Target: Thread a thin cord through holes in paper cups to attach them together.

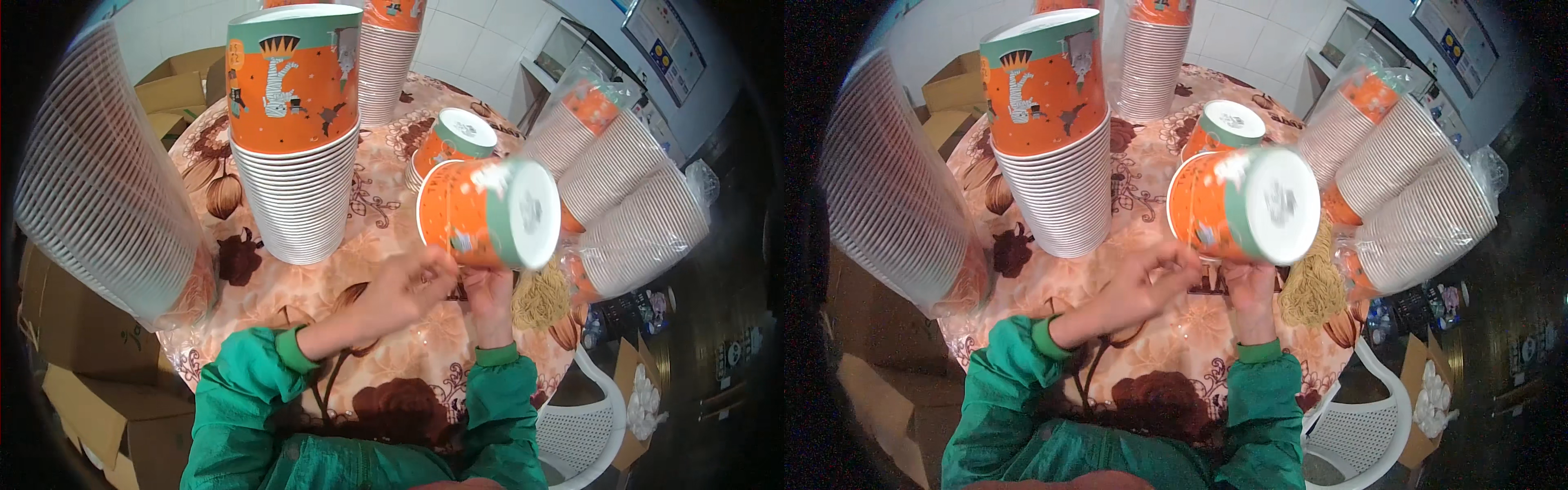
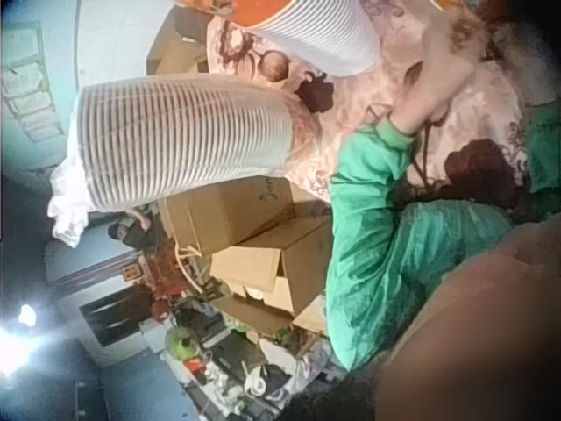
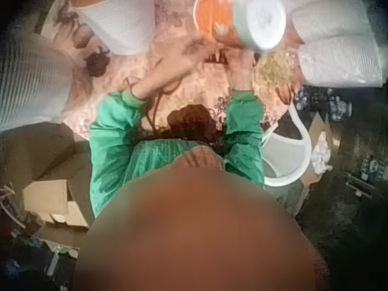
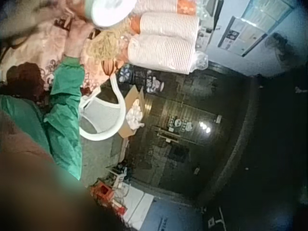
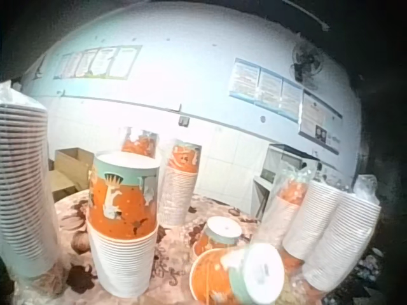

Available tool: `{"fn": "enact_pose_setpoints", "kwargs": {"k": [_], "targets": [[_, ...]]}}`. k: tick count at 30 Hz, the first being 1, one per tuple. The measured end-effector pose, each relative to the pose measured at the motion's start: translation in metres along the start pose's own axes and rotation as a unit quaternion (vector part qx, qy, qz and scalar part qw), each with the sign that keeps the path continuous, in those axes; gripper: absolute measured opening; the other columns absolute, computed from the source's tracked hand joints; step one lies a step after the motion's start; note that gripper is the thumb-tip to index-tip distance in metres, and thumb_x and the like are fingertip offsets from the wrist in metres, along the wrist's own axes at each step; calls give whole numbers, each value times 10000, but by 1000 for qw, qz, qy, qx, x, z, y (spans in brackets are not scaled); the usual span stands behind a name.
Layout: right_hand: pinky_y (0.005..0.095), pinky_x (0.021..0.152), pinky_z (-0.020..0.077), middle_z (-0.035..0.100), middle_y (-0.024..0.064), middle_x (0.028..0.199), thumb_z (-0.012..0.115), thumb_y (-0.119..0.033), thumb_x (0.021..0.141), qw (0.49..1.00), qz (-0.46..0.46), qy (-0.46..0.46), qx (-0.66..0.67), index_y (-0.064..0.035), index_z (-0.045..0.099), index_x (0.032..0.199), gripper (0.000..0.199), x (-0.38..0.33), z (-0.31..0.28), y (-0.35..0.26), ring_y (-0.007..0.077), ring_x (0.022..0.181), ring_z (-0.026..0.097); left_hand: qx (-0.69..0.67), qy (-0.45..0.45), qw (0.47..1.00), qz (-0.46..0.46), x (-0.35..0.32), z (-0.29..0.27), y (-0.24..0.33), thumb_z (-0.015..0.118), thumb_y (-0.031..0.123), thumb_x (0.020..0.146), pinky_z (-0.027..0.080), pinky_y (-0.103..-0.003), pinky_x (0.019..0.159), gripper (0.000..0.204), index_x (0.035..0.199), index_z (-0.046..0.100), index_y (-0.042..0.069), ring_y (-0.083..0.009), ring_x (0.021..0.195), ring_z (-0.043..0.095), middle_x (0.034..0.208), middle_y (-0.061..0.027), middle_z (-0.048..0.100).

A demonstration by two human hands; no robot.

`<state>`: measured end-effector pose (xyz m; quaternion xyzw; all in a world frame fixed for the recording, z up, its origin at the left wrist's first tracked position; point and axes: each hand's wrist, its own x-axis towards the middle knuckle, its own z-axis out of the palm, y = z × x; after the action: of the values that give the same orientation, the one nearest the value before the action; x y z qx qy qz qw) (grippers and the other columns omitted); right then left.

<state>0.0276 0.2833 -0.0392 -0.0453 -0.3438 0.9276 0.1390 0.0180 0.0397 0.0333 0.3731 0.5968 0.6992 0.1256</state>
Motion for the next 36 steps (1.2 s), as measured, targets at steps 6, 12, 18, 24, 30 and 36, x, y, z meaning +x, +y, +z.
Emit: {"fn": "enact_pose_setpoints", "kwargs": {"k": [6,12,18,24,30,36], "targets": [[484,1008,547,555,130,1439,538,-336,1043,990,-35,-8,-133,-86,485,1446,477,-38,-16,0,308,1266,577,207,-7,954,216,-8,14,4,712,100,864,458,-423,932,178,1024,653,50,-266,818,670,863,-74,672],[414,1073,506,495,149,1521,426,-411,1077,901,-160,-266,-302,-24,404,1527,594,-3,-77,-6,288,1346,535,192,17,968,162,-7,8,7,730,72,884,475,-389,904,200,1069,665,39,-249,954,642,954,-86,674],[397,1056,512,520,149,1492,414,-400,1080,929,-158,-177,-283,-16,422,1509,576,-6,-73,-9,278,1315,558,197,53,957,205,0,0,-4,721,76,851,449,-390,742,141,936,609,62,-264,809,621,862,-69,627],[379,1039,518,544,148,1463,402,-389,1083,948,-155,-79,-266,-8,439,1492,561,-5,-64,-17,268,1284,581,145,59,980,119,6,-8,-16,765,136,893,484,-310,685,193,943,602,46,-158,775,599,874,-43,610],[361,1022,525,568,148,1433,390,-378,1085,961,-139,0,-240,0,457,1474,547,-4,-56,-11,258,1253,604,47,43,998,29,8,-12,-27,831,197,884,482,-238,651,324,975,549,66,-63,796,577,905,15,594],[333,939,559,642,125,1288,471,-170,1058,932,-175,88,-305,-4,504,1418,397,9,3,-6,212,1094,675,22,124,991,46,21,-24,-32,846,183,863,521,-229,674,350,938,521,79,-77,761,606,891,-4,599]]}}
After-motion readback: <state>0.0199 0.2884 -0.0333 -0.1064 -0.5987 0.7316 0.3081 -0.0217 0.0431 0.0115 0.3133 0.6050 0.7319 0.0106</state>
